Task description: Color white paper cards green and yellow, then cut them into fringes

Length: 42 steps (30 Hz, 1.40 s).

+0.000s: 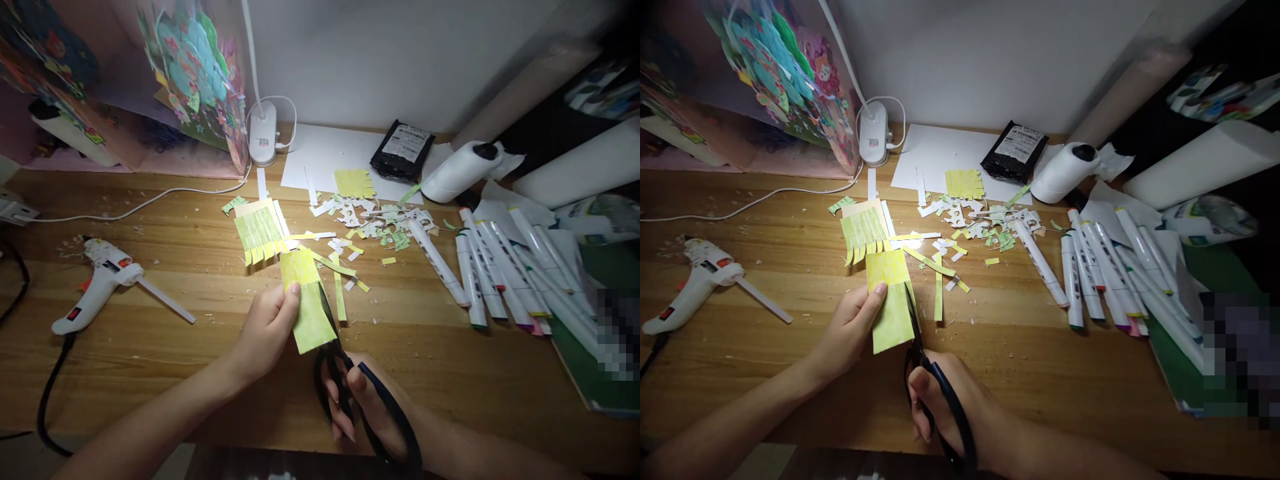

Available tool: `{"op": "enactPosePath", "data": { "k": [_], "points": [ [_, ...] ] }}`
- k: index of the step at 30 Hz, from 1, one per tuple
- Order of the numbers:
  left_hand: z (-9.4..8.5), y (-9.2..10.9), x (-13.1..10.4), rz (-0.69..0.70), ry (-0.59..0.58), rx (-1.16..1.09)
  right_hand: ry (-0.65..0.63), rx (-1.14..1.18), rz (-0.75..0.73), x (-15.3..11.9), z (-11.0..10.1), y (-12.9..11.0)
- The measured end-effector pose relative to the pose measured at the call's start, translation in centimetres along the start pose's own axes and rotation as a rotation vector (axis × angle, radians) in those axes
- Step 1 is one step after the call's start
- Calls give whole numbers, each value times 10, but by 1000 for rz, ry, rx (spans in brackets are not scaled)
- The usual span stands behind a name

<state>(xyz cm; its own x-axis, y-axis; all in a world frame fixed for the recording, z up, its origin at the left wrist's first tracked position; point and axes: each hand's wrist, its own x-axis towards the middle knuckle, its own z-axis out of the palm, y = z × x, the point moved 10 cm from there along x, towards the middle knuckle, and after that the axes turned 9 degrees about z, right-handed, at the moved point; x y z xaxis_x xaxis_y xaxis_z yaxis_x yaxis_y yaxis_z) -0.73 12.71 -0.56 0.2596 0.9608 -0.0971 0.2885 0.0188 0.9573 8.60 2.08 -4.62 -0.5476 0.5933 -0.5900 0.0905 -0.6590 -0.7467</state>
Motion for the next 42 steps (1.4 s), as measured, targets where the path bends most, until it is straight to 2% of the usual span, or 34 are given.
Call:
{"op": "enactPosePath", "data": {
  "k": [4, 9, 17, 22, 26, 34, 39, 42],
  "points": [
    [0, -1, -1, -17, 18, -17, 8, 39, 32, 2, 0, 9],
    [0, 5, 0, 29, 20, -33, -7, 98, 43, 1, 5, 15],
    [8, 16, -3, 106, -62, -3, -21, 92, -36, 0, 4, 4],
    [10, 12, -4, 69, -50, -50, -15, 137, 18, 1, 6, 9],
    [11, 9, -5, 44, -33, -80, 1, 142, -1, 2, 8, 7],
    [19, 16, -7, 119, -102, -9, 52, -16, -57, -1, -5, -7],
    [19, 12, -8, 61, -106, -71, 44, -12, -29, 0, -3, -4],
    [22, 9, -10, 7, -116, -115, 30, -8, -61, 0, 0, -8]
  ]
}}
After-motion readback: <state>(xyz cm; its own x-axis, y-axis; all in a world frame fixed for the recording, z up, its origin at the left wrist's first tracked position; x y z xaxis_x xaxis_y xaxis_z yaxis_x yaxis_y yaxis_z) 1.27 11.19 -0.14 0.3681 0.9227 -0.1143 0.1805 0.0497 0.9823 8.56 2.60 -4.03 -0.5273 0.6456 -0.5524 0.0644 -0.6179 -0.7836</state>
